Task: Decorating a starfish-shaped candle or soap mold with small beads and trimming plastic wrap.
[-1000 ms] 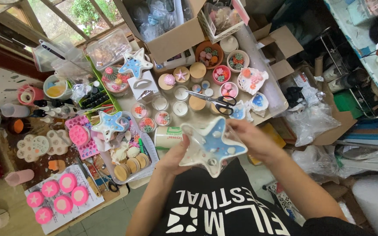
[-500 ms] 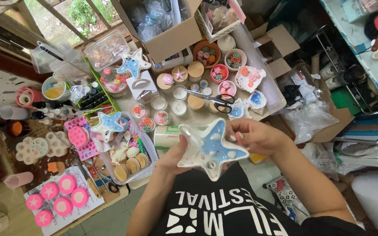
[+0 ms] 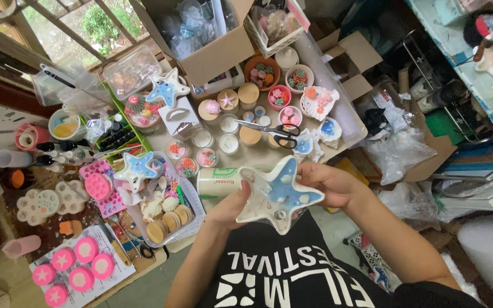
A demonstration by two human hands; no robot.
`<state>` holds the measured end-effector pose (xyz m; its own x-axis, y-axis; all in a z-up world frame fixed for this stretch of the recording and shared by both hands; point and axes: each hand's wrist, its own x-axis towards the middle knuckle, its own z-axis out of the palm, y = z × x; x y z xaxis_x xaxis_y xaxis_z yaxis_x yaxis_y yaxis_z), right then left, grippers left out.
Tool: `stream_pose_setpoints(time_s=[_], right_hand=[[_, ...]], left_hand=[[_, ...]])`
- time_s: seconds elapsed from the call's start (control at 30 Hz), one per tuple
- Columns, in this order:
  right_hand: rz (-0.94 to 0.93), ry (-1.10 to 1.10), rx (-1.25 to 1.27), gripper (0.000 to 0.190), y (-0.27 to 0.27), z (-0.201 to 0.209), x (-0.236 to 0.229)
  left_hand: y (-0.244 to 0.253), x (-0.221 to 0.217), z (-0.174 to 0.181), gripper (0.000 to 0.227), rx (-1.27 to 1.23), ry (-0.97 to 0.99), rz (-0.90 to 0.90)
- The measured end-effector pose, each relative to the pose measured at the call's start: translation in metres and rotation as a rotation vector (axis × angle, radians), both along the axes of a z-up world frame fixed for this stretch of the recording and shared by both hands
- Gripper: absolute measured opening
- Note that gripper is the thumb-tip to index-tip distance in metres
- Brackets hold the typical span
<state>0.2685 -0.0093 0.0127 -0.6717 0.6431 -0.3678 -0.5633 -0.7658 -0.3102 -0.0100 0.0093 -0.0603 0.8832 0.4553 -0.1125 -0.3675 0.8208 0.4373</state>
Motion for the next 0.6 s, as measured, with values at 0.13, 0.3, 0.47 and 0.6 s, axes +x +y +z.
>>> stream_pose_setpoints(time_s=[0.13, 0.3, 0.47, 0.6], right_hand=[[-0.059, -0.033, -0.072, 0.039, -0.003, -0.007, -0.001], [-0.083, -0.145, -0.164, 0.045, -0.009, -0.019, -0.004], [-0.035, -0.037, -0.217, 0.047, -0.012, -0.021, -0.005], [-0.009, 0.093, -0.328, 0.053, -0.025, -0.041, -0.004]], left_hand=[[0.003, 0.004, 0.003, 0.093, 0.001, 0.016, -0.014], [0.004, 0.007, 0.006, 0.094, 0.091, 0.048, -0.052], [-0.004, 0.001, -0.026, 0.089, 0.051, 0.116, -0.077], [0.008, 0.011, 0.066, 0.078, -0.012, 0.031, -0.083]])
